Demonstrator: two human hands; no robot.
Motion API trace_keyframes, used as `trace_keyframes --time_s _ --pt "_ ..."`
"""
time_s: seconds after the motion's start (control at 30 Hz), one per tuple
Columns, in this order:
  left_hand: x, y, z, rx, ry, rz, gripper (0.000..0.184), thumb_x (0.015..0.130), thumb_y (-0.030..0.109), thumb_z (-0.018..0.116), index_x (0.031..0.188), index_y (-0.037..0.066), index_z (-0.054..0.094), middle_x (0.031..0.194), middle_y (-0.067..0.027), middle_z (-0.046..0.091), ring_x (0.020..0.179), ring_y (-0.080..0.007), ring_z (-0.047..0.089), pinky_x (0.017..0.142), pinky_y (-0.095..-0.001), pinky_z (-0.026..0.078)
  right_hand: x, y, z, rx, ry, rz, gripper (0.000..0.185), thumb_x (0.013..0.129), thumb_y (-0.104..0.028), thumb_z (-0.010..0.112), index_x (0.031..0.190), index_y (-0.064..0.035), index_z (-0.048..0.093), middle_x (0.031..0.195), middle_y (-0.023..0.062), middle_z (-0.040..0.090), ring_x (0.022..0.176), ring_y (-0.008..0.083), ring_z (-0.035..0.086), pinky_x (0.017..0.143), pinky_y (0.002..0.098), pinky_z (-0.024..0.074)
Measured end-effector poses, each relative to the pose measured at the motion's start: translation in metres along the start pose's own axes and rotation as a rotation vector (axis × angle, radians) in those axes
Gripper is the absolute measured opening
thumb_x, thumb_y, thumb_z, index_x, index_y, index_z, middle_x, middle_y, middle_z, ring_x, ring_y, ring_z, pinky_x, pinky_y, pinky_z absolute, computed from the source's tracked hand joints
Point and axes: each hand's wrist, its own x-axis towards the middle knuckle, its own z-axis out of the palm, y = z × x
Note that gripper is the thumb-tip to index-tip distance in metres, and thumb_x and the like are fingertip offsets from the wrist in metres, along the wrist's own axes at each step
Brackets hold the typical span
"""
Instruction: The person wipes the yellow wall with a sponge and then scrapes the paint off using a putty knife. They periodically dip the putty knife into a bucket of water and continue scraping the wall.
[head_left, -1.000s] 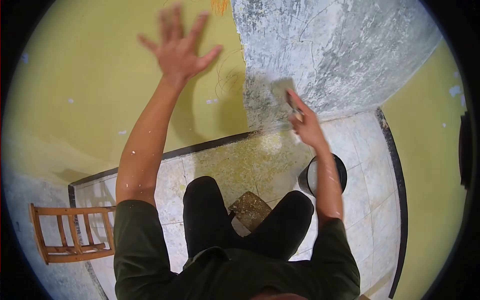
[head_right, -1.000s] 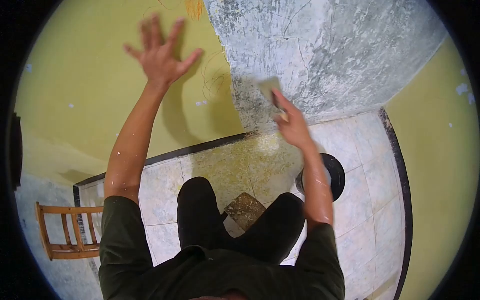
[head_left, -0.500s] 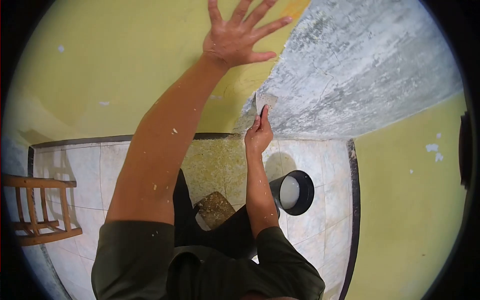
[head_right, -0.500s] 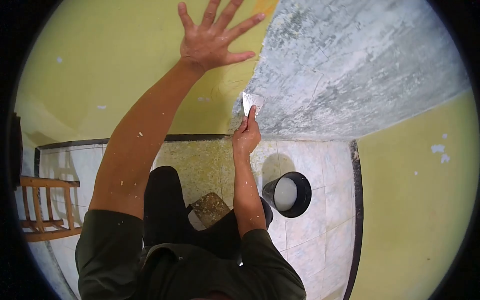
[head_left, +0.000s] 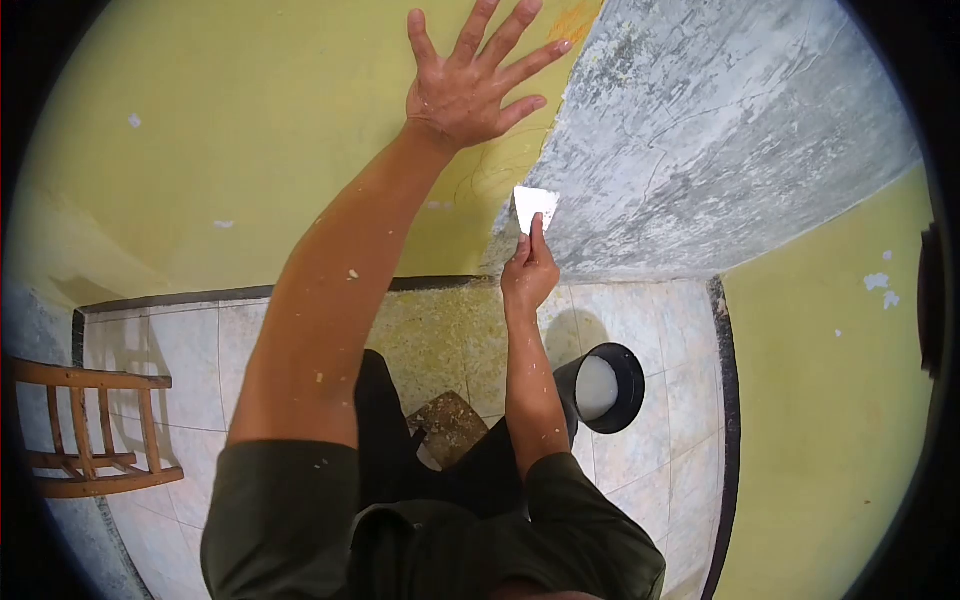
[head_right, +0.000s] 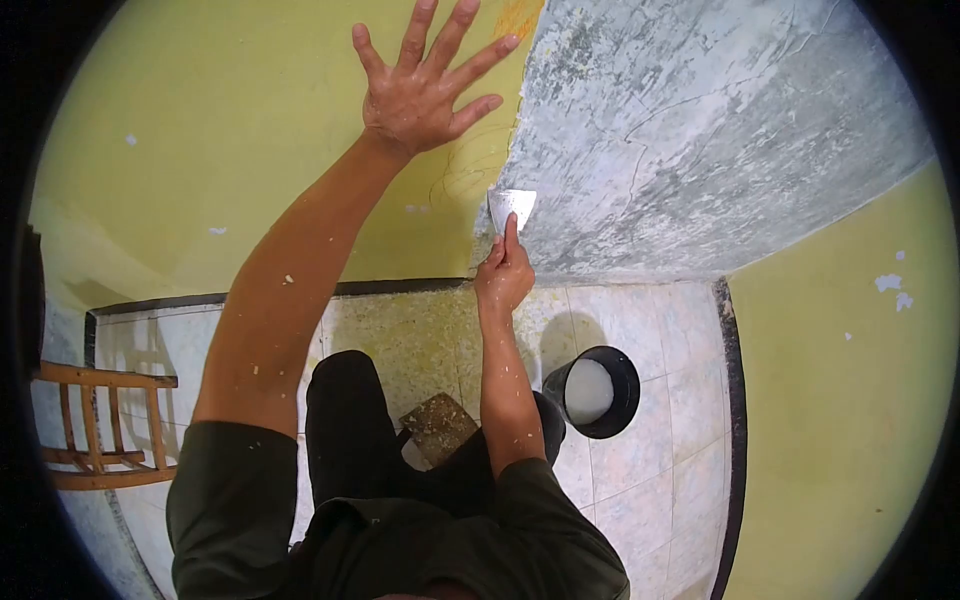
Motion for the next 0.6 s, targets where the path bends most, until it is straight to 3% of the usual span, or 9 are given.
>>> trace_keyframes --time_s 0.03,0.1,0.2,0.27,0.3,0.37,0.43,0.47,0.6 --pt "0.0 -0.004 -0.002 -0.004 0.0 0.032 0.083 0.081 0.072 0.061 0.154 0.041 0.038 0.169 -0.0078 0.018 0.156 -0.0385 0.008 0.107 -0.0832 -0.006 0.004 -0.001 0.001 0.005 0.0 -0.008 0.041 0.097 -0.008 0.063 0.137 -0.0117 0.063 0.072 0.0208 0.064 0.055 0.0178 0.047 0.057 0.0314 0.0447" --pt "-0.006 -0.012 -0.005 -0.014 -0.013 0.069 0.082 0.082 0.07 0.061 0.154 0.041 0.038 0.169 -0.0077 0.018 0.156 -0.0385 0.009 0.107 -0.0829 -0.007 0.001 -0.001 0.002 0.102 -0.01 0.075 0.043 0.094 -0.002 0.061 0.135 -0.0108 0.065 0.074 0.0204 0.063 0.057 0.0311 0.054 0.057 0.038 0.0452" --pt "-0.009 -0.026 -0.015 0.063 -0.093 0.181 0.083 0.082 0.069 0.062 0.155 0.04 0.036 0.17 -0.0081 0.016 0.156 -0.0384 0.009 0.109 -0.0806 -0.009 0.019 -0.023 0.008 0.263 0.142 -0.103 0.04 0.095 -0.006 0.061 0.134 -0.0085 0.065 0.075 0.021 0.063 0.057 0.0319 0.052 0.057 0.0382 0.045" --pt "-0.016 -0.041 -0.017 0.153 -0.083 0.303 0.086 0.08 0.07 0.062 0.156 0.039 0.035 0.17 -0.0081 0.016 0.156 -0.0372 0.01 0.117 -0.0715 -0.008 0.046 -0.048 0.008 0.296 0.146 -0.066 0.039 0.096 -0.009 0.06 0.135 -0.0079 0.064 0.075 0.0212 0.063 0.057 0.0317 0.052 0.057 0.038 0.0449" --pt "-0.021 -0.044 -0.018 0.148 -0.09 0.311 0.086 0.08 0.07 0.062 0.156 0.039 0.035 0.17 -0.0081 0.016 0.156 -0.0372 0.01 0.117 -0.0715 -0.008 0.052 -0.056 0.006 0.329 0.147 -0.044 0.039 0.097 -0.011 0.059 0.135 -0.0072 0.064 0.074 0.0214 0.063 0.057 0.0316 0.051 0.057 0.0378 0.0447" --pt "-0.022 -0.049 -0.014 0.165 -0.1 0.273 0.076 0.083 0.077 0.052 0.153 0.05 0.035 0.168 0.0028 0.022 0.156 -0.024 0.016 0.118 -0.0684 -0.007 0.028 -0.035 0.004 0.297 0.185 -0.146 0.039 0.098 -0.012 0.058 0.136 -0.0073 0.063 0.073 0.0221 0.062 0.056 0.0289 0.052 0.056 0.0366 0.0439" --pt "-0.02 -0.045 -0.016 0.109 -0.073 0.225 0.071 0.086 0.072 0.051 0.152 0.051 0.036 0.166 0.0078 0.028 0.153 -0.021 0.025 0.122 -0.0627 -0.005 -0.001 -0.012 0.007 0.21 0.045 -0.018 0.038 0.101 -0.014 0.058 0.138 -0.0036 0.06 0.115 0.0219 0.073 0.068 0.0107 0.054 0.063 0.0282 0.048" --pt "-0.021 -0.045 -0.015 0.097 -0.07 0.227 0.075 0.084 0.071 0.054 0.153 0.05 0.034 0.166 0.0083 0.026 0.154 -0.0204 0.023 0.122 -0.0638 -0.003 -0.001 -0.009 0.016 0.315 0.163 -0.037 0.038 0.097 -0.008 0.059 0.134 -0.0065 0.064 0.072 0.0215 0.063 0.056 0.0237 0.052 0.054 0.0352 0.0434" --pt "-0.025 -0.046 -0.017 0.063 -0.064 0.218 0.078 0.083 0.068 0.056 0.154 0.048 0.032 0.167 0.0091 0.025 0.154 -0.0193 0.023 0.122 -0.064 0.0 0.055 -0.054 -0.003 0.353 0.113 0.022 0.039 0.096 -0.008 0.06 0.135 -0.0061 0.064 0.069 0.0209 0.059 0.056 0.022 0.045 0.055 0.0359 0.0427"
